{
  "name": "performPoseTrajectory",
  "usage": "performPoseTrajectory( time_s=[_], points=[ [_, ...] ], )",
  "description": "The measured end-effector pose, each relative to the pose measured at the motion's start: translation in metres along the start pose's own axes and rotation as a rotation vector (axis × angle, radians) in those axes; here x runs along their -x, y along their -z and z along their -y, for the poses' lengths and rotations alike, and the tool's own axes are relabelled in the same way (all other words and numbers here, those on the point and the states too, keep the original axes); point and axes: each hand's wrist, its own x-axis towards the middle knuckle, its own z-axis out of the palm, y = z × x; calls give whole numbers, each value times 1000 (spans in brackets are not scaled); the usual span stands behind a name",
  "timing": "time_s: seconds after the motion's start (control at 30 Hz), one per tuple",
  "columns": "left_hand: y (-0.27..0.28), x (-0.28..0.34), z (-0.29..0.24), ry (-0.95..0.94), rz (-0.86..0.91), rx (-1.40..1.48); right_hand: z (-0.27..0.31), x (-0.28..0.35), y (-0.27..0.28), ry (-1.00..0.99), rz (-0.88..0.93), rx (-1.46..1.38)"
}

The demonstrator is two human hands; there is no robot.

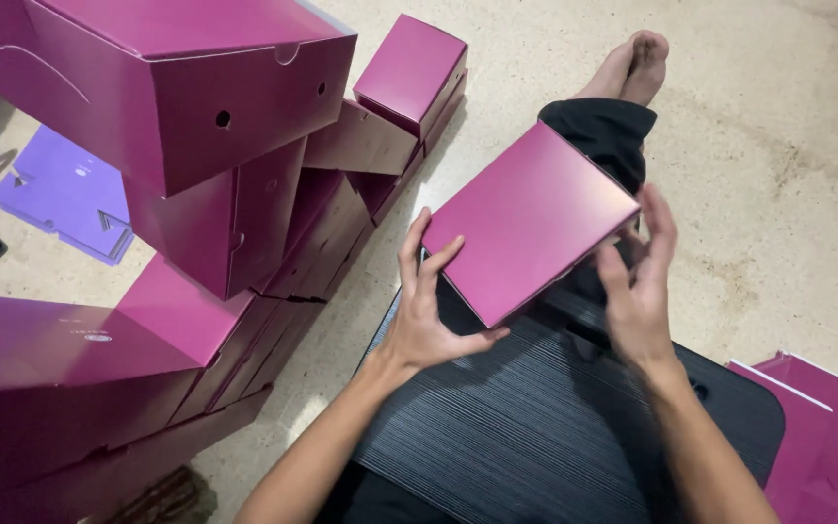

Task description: Folding and assembling cardboard boxes from flat templates and nesting components.

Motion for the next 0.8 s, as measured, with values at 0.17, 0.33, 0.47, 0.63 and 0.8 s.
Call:
performPoseTrajectory(
  time_s=[0.17,0.33,0.47,0.63,0.8],
  points=[
    [-1,1,10,12,-36,14,-8,-16,-5,-131,10,-100],
    [10,3,8,-18,-66,-4,-12,-17,-13,-190,59,-206],
    [21,4,14,-14,-59,-25,11,-19,-25,-212,148,-199],
    [29,14,28,-104,71,-44,39,-19,-27,-195,222,-137],
    [30,25,13,-13,94,-117,45,-12,-19,-57,177,-78]
  ],
)
